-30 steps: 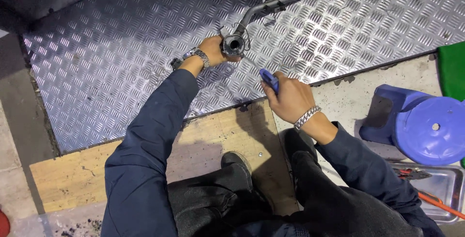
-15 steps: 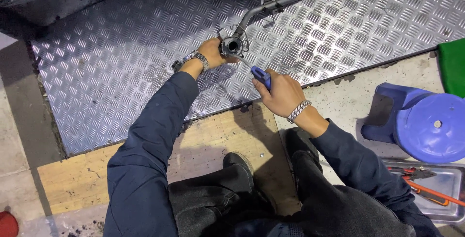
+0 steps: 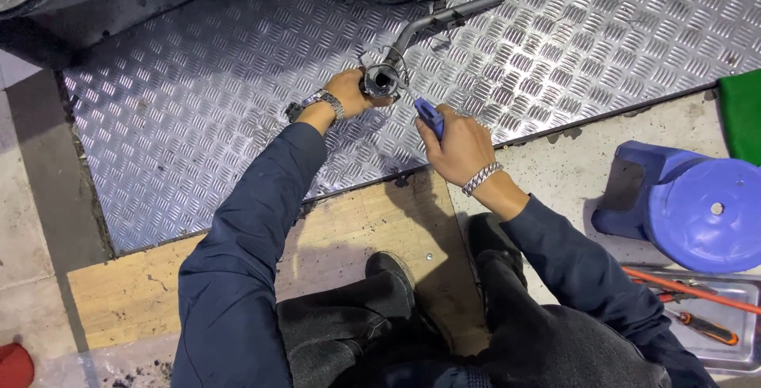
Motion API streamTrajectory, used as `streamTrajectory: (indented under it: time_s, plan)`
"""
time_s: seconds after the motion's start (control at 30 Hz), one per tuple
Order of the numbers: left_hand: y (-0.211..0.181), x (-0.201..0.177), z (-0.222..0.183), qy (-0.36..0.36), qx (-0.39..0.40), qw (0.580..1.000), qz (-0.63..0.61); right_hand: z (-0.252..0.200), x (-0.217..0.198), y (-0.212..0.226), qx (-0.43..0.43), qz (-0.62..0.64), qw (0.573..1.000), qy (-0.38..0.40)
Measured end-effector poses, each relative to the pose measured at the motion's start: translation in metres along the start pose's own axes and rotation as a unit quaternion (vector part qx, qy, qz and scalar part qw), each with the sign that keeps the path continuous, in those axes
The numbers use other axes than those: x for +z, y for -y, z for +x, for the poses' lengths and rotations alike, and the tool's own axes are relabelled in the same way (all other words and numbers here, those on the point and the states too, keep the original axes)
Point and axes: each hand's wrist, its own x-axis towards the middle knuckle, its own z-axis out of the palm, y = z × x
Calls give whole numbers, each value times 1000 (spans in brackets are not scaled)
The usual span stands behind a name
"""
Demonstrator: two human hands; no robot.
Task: Cleaning a metal motorcycle pipe assembly using a pneumatic air duster to remove debris.
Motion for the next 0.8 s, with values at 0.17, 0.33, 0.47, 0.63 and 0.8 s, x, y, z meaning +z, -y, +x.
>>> streamTrajectory:
  time_s: [0.17,0.33,0.47,0.63,0.8]
  plan:
    - [-4,-1,-1,0,-6,1000,6,2,-6,2,1,17,1000,-13]
    - [-5,0,-3,8,-14,1000,-7,14,-23,15,18,25,999,16]
    - [-6,4,-3,2,-14,1000,-18,39,-51,25,14,-5,998,65]
    - [-14,1,-10,10,-16,1000,-9,74,-58,26,11,-31,992,120]
    - [6,16,3,-14,-9,1000,-27,63,-74,23,10,-81,993,81]
